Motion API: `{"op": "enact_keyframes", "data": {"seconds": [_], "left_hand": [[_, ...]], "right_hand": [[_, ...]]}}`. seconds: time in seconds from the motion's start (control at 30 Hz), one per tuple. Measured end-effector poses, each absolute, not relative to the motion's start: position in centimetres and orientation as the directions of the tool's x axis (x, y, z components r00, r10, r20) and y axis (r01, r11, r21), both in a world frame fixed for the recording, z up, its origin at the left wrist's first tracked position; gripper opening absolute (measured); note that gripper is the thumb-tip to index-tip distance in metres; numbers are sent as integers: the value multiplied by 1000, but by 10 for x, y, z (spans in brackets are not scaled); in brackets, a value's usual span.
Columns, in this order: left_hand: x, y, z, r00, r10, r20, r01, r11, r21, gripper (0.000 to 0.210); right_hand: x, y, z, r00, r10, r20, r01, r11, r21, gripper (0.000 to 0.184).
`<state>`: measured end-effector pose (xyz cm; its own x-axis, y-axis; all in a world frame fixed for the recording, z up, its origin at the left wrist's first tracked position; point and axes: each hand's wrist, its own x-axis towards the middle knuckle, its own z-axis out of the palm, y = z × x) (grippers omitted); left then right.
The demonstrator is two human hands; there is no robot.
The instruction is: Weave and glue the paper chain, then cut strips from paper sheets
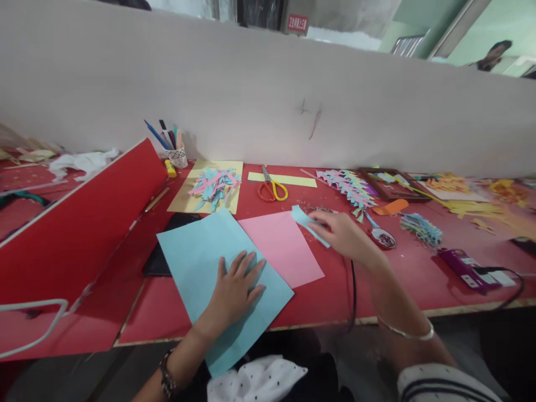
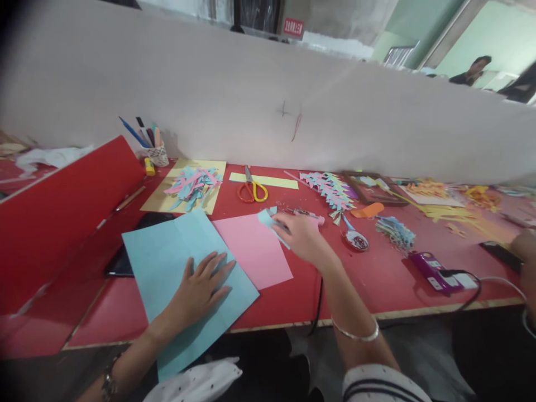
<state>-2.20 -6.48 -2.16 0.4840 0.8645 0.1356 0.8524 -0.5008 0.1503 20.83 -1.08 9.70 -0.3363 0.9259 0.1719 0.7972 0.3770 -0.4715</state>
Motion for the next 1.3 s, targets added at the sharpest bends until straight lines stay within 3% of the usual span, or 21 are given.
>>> {"op": "enact_keyframes", "data": {"seconds": [0.13,0.27,0.4,0.5,0.57,0.63,0.7,0.83,0.93,1.07,1.17,1.3], "left_hand": [[-22,-65,-23,478,861,174,848,-504,162,42],[-24,-64,-25,486,850,202,837,-519,172,42],[-24,-64,-29,490,836,247,831,-534,157,41],[-25,-63,-31,490,825,282,828,-542,146,41],[-25,-63,-31,493,817,299,824,-549,140,41],[-25,-62,-30,508,812,287,819,-559,130,41],[-25,-62,-27,523,821,229,821,-557,121,42],[-19,-66,-18,505,858,96,851,-513,110,47],[-8,-77,-10,526,849,48,836,-527,153,62],[9,-86,-3,597,795,-110,790,-559,252,84],[13,-87,3,611,763,-210,785,-551,284,81],[3,-90,15,676,712,-192,732,-617,290,72]], "right_hand": [[191,38,123,-354,908,222,752,418,-510,18],[162,107,120,-371,918,141,691,374,-619,11],[143,160,134,-197,881,430,454,471,-756,6],[144,172,150,-96,790,606,278,606,-746,6],[149,170,151,-51,775,630,240,622,-745,5],[154,162,139,-1,857,515,290,493,-820,5],[156,152,117,62,966,251,409,205,-889,7],[154,138,63,108,993,53,504,-9,-863,9],[150,135,35,145,988,-54,580,-129,-804,11],[149,135,21,160,980,-115,685,-194,-703,28],[151,131,21,147,985,-92,769,-172,-616,22],[149,119,29,95,995,-7,866,-86,-492,27]]}}
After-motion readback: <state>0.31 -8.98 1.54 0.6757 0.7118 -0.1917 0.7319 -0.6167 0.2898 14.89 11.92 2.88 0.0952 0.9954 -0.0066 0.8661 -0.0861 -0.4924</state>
